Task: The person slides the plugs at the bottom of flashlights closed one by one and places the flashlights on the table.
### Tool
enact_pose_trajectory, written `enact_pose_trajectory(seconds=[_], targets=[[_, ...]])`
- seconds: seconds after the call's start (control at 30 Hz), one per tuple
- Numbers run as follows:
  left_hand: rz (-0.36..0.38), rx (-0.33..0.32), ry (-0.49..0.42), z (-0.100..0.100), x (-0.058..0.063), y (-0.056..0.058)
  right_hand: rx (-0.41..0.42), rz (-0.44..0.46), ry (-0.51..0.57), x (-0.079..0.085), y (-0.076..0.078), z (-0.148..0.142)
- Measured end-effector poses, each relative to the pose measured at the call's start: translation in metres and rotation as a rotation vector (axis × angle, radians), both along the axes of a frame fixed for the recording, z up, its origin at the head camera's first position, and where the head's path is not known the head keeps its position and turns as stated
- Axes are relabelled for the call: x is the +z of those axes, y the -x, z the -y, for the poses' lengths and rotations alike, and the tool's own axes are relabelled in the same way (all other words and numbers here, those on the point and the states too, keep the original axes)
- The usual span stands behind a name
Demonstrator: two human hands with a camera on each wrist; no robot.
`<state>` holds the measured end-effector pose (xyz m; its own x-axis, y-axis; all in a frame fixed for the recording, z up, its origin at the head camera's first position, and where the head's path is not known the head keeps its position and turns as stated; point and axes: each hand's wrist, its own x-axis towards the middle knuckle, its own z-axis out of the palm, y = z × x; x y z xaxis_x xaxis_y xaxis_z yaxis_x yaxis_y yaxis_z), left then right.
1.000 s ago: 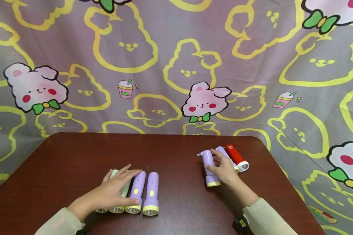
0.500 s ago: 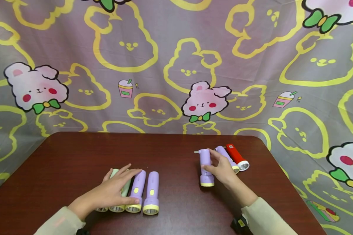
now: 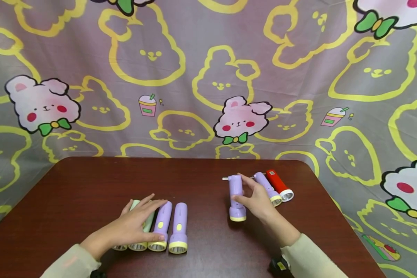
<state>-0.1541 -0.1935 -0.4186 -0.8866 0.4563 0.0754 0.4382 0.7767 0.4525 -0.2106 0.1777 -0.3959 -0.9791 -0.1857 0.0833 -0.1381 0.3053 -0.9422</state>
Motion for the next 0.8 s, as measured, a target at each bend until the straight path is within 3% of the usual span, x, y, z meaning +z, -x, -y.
enact_pose_trajectory(seconds=[0.43,0.8], targets=[[0.015,0.002,-0.005,0.000,0.001,0.000,0.057,0.001,0.025,0.005,-0.007,0.012],[-0.019,0.004,-0.004,0.000,0.000,0.000,0.084,-0.003,0.062,0.007,-0.013,0.025]])
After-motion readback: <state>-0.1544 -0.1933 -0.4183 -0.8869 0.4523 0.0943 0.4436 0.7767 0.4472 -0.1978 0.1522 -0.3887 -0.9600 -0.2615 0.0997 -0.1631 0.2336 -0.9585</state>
